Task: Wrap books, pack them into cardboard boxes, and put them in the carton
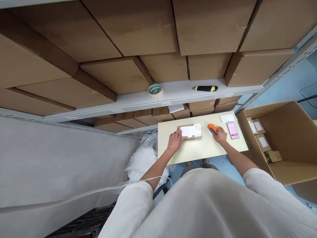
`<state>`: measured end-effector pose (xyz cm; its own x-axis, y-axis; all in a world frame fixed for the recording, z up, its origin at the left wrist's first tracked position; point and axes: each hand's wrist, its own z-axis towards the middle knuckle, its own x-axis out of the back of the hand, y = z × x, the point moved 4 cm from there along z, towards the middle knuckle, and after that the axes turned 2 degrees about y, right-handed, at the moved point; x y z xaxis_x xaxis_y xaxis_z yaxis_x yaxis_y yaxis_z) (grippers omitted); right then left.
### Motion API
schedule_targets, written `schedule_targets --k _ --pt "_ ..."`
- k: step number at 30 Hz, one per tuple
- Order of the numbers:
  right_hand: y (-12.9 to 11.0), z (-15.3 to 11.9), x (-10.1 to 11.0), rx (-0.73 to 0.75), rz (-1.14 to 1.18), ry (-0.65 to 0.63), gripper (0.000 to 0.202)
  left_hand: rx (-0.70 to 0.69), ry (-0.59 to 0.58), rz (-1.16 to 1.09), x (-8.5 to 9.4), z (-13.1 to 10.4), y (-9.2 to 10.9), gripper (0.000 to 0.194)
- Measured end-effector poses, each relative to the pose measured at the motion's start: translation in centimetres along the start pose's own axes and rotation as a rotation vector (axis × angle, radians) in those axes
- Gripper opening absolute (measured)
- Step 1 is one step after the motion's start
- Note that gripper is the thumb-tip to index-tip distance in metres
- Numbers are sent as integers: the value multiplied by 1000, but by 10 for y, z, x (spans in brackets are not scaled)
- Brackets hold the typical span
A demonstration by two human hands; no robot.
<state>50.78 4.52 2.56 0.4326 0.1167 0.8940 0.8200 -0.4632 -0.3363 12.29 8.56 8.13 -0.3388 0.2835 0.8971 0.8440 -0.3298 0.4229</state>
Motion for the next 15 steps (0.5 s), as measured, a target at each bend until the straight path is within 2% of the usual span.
schedule_targets --k 3,6,10,15 --pt "3 0 -6 7 -52 -101 33 8 -14 11 -1 2 -1 64" --pt "5 1 -7 24 -79 -132 34 10 -20 23 -2 3 -2 64" --pt "9 2 -2 55 -33 -117 33 4 -30 47 -3 5 -4 64" --pt "3 5 16 81 110 -46 42 -10 -36 67 -3 7 -6 64"
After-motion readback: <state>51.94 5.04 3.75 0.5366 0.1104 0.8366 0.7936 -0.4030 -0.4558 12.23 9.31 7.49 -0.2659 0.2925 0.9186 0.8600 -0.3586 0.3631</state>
